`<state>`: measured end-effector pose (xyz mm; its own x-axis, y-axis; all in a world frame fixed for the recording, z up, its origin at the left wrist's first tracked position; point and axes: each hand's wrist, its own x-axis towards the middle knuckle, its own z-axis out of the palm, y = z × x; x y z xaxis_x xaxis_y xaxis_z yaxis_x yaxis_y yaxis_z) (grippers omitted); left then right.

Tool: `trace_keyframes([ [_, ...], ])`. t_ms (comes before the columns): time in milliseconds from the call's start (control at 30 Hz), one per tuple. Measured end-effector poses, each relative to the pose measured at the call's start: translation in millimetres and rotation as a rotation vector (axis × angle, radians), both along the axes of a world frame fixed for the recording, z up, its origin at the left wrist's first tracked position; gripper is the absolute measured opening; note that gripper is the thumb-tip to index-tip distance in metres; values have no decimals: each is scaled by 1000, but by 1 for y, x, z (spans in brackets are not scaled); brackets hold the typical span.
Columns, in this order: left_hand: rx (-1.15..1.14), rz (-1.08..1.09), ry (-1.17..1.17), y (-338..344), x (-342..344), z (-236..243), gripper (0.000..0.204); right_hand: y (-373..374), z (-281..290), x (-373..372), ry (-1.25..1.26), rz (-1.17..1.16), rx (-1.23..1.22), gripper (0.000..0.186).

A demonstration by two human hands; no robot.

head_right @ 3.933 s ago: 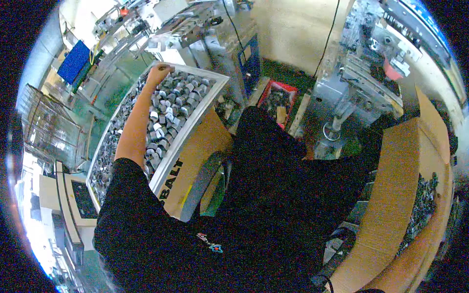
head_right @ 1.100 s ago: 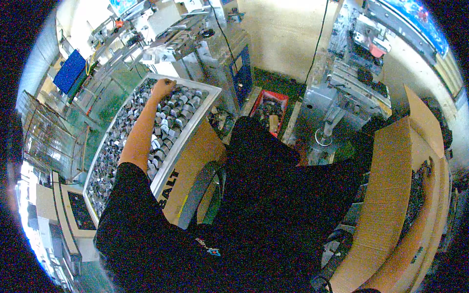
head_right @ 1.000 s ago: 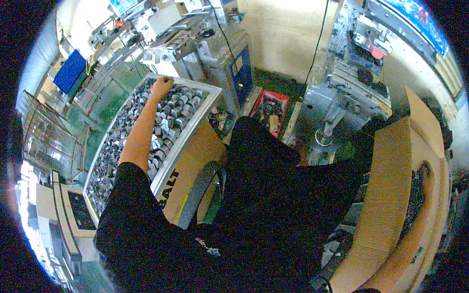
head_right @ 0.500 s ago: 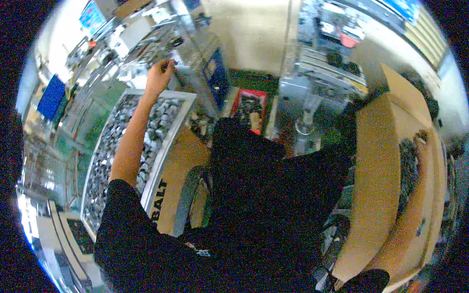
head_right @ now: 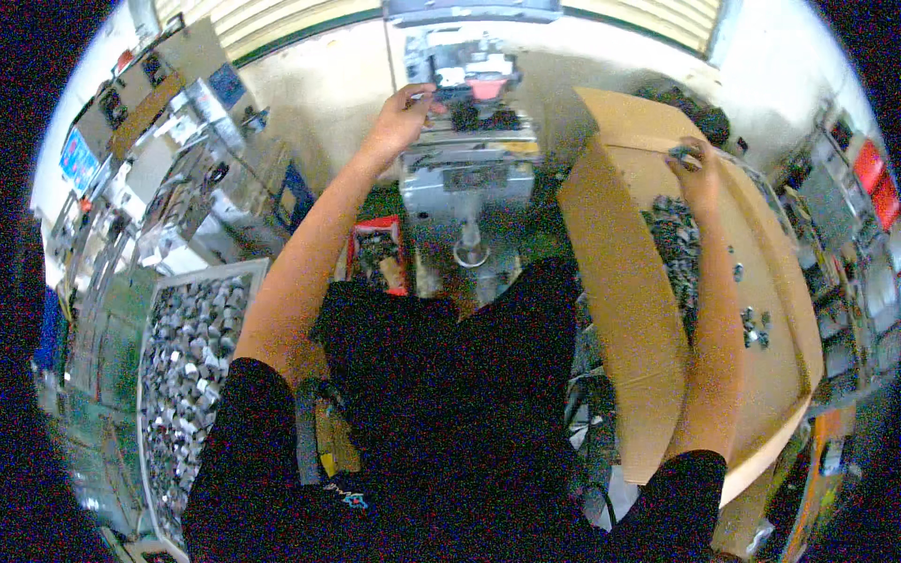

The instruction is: Manually loading metal parts onto a pad printing machine and transferring them to a collection bin after printing.

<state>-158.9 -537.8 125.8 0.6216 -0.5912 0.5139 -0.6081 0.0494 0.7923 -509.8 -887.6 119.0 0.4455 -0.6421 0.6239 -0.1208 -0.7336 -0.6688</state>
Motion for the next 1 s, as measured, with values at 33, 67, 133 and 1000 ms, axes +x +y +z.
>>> trace_keyframes([
  [33, -86, -6, 94, -19, -3, -1, 36, 2, 0, 3, -5, 3, -35, 44],
  [67, -56, 21, 138, -34, -13, 2, 33, 3, -5, 2, -27, 33, -68, 44],
  [133, -105, 77, 22, -54, -10, -6, 31, 6, -10, 11, -72, 113, -105, 45],
  [1000, 217, 26, -300, -53, -18, -12, 46, 48, -37, 30, 159, -99, -511, 26],
])
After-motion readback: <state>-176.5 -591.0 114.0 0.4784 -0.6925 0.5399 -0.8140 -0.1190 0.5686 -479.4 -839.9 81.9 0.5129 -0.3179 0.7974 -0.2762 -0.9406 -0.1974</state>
